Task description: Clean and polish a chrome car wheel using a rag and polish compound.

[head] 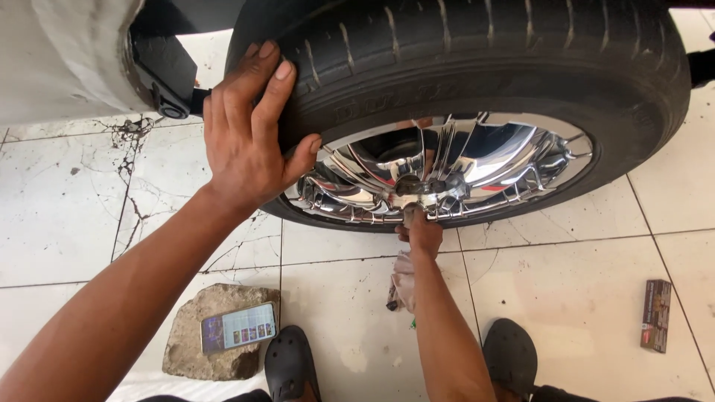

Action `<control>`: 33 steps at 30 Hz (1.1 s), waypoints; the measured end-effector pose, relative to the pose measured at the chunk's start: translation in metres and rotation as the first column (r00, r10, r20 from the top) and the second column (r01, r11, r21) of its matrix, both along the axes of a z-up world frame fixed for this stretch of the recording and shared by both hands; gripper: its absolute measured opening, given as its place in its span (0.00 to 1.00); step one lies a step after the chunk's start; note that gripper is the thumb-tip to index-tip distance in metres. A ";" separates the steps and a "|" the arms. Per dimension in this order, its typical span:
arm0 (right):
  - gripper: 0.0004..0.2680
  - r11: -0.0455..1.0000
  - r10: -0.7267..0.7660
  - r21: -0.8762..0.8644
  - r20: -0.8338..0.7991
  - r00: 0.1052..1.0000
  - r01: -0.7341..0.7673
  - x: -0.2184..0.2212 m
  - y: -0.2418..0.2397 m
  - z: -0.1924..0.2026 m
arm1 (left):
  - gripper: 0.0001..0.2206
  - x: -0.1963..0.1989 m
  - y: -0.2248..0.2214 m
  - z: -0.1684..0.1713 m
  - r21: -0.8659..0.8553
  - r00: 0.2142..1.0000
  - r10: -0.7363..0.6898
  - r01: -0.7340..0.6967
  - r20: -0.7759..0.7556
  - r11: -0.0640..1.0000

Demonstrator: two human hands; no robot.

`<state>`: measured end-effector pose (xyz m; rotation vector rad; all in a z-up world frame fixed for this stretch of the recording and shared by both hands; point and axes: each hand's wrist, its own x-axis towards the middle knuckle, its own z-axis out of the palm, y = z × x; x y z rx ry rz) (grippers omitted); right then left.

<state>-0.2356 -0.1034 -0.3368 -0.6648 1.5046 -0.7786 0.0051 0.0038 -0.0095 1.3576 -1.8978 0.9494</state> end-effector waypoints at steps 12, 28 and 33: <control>0.18 0.997 0.070 0.038 0.018 0.997 -0.071 -0.006 -0.001 -0.005 | 0.32 -0.001 0.006 -0.002 0.065 1.000 0.027 -0.026 -0.008 0.998; 0.14 0.981 0.063 0.164 0.260 0.963 -0.109 0.049 0.036 -0.039 | 0.31 -0.002 0.004 0.001 0.028 1.000 0.006 -0.005 -0.021 1.000; 0.17 0.990 0.123 0.037 0.224 0.967 -0.135 0.043 0.019 -0.072 | 0.30 -0.001 0.002 0.000 0.025 1.000 0.010 -0.010 -0.020 1.000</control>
